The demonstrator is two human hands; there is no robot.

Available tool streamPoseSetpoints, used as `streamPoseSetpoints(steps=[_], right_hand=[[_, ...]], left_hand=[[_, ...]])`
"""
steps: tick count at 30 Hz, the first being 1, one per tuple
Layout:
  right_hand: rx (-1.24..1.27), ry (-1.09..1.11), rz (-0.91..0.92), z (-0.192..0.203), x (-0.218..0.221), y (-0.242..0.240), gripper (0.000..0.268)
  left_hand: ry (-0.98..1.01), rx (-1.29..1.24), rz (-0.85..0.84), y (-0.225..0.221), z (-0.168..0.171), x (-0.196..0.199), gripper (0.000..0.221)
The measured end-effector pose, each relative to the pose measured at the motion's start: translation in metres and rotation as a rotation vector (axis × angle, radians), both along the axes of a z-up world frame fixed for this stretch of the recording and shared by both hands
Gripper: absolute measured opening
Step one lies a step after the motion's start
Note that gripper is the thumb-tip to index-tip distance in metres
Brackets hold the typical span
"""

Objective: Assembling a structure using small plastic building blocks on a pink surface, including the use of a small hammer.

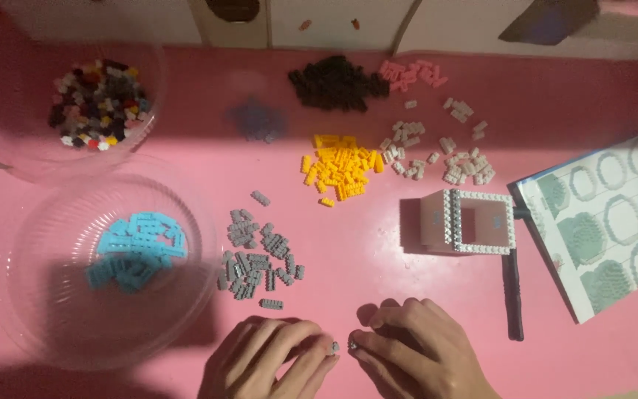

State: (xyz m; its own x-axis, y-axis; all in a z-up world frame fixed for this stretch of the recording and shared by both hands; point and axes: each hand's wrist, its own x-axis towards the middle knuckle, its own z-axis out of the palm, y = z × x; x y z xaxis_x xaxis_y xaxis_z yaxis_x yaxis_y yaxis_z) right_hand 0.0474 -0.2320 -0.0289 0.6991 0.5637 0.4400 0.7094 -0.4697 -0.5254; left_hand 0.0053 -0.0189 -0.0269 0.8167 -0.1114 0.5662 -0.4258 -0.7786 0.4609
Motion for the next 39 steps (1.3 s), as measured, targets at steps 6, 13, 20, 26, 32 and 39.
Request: streamPoseSetpoints(steps=[6, 13, 20, 26, 32, 39], right_hand=[[-0.075, -0.025, 0.017, 0.000, -0.004, -0.001, 0.016], [-0.044, -0.019, 0.007, -0.002, 0.000, -0.003, 0.018], [-0.008, -0.042, 0.000, -0.003, 0.001, -0.004, 0.016], [-0.017, -0.094, 0.009, -0.009, 0.001, -0.008, 0.017], [-0.033, 0.011, -0.031, -0.002, -0.001, -0.005, 0.014], [-0.024, 0.013, -0.047, -0.007, -0.003, -0.008, 0.016]], left_hand=[[0.028, 0.043, 0.004, -0.006, 0.005, -0.003, 0.006], [-0.055, 0.113, 0.011, -0.007, 0.000, 0.000, 0.020], [-0.132, 0.195, 0.119, -0.014, -0.011, 0.004, 0.021], [-0.105, 0.235, 0.136, -0.014, -0.017, -0.003, 0.015], [-0.058, 0.277, 0.061, -0.002, -0.056, -0.013, 0.019], [-0.078, 0.236, 0.121, -0.004, -0.047, -0.011, 0.021]])
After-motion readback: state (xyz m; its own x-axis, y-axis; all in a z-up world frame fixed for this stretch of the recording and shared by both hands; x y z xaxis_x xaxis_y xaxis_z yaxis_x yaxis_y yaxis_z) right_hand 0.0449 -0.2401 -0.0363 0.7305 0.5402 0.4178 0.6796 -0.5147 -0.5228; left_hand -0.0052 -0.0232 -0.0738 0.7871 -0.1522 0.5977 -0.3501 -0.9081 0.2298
